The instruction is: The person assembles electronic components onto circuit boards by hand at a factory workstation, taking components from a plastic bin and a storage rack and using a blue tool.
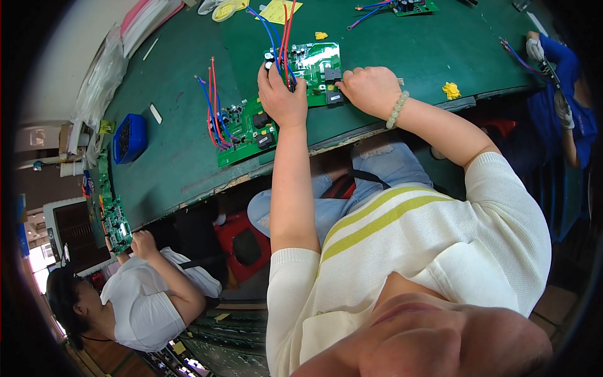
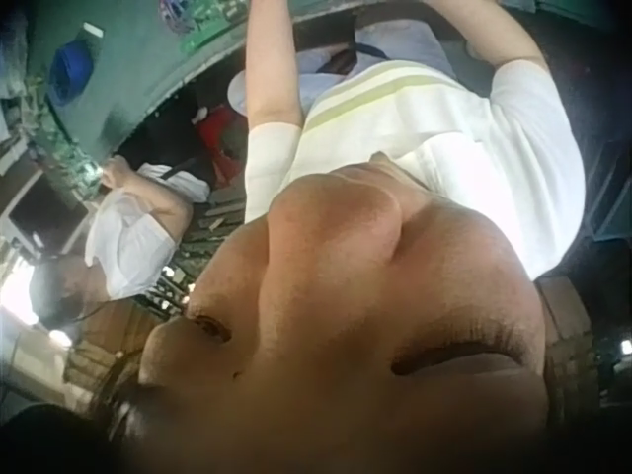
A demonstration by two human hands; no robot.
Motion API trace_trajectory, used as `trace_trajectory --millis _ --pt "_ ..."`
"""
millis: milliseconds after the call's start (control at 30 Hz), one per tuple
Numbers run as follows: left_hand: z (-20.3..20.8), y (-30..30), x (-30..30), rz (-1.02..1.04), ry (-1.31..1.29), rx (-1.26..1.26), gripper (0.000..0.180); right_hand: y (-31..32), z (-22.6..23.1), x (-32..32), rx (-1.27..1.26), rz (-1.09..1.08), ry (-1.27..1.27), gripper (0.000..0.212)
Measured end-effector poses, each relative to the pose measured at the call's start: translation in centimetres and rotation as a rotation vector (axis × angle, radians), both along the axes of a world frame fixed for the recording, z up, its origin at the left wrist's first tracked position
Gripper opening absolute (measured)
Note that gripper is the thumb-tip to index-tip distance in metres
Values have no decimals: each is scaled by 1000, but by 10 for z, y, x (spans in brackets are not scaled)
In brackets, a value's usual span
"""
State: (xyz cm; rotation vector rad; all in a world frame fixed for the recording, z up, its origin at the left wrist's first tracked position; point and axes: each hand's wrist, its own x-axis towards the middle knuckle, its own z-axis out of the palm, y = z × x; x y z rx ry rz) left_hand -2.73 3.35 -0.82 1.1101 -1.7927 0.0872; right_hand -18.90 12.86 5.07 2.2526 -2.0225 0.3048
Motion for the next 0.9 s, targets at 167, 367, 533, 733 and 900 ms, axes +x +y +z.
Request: trace_trajectory --millis 167,367,533,733,900 --pt "5 3 0 -7 12 47 54 1 -3 4 -44 -21 26 28" --pt "1 0 0 8 0 7 57 -3 0 -2 -31 -28 16 32" --pt "4 2 -1 8 13 61 54 -9 3 -9 71 -10 -3 36" --pt "2 1 0 12 4 50 54 -10 -1 -9 63 -23 9 38" --pt "3 2 -1 5 16 30 55 -7 5 6 86 -63 41 36"
